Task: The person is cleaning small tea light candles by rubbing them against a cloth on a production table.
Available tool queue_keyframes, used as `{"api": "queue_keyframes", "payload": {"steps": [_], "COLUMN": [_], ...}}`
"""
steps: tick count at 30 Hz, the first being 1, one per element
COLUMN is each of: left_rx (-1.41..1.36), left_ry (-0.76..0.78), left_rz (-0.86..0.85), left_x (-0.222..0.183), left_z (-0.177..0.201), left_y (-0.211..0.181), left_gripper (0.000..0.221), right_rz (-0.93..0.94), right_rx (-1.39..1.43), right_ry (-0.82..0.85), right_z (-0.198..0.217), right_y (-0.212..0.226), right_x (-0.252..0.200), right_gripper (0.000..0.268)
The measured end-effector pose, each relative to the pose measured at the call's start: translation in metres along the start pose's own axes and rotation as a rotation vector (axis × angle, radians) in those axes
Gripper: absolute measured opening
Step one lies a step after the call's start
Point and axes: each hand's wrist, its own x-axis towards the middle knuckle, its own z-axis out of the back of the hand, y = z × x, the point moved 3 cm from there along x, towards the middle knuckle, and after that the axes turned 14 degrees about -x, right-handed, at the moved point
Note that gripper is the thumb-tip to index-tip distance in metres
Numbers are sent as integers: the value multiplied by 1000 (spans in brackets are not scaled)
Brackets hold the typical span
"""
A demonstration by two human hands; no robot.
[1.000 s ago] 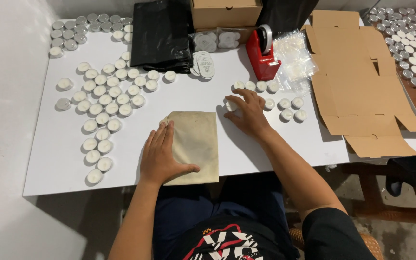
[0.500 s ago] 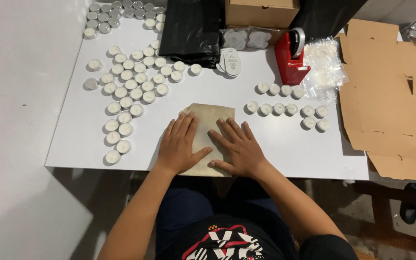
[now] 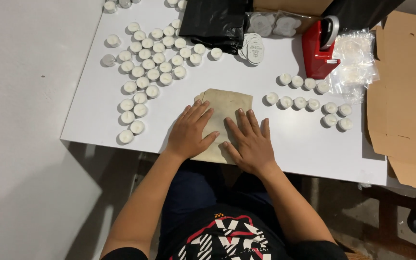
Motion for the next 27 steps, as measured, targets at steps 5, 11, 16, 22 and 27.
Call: {"api": "queue_keyframes", "payload": {"steps": [5,11,16,22,27], "left_rx": [-27,-13,28,82,88], "left_ry": [-24,32,61,102,104], "left_rz": [-8,-21,-29,-10,-12], "left_x": [-5,-13,-13,-12,-13], "left_z": [-1,10,14,13,12], "left_y": [4,-2,-8,-10,-9], "left_gripper": [57,57,59,76,77], "right_rz": [-16,-34,-33,27,8], "right_rx": [1,12,9,-6,-29], "right_ry": [7,17,8,24,31], "right_z": [0,5,4,1,1], "right_y": [3,4,3,-15,-18], "right_x": [-1,0,-1,1,1], "right_gripper": [76,76,78,86,88]}}
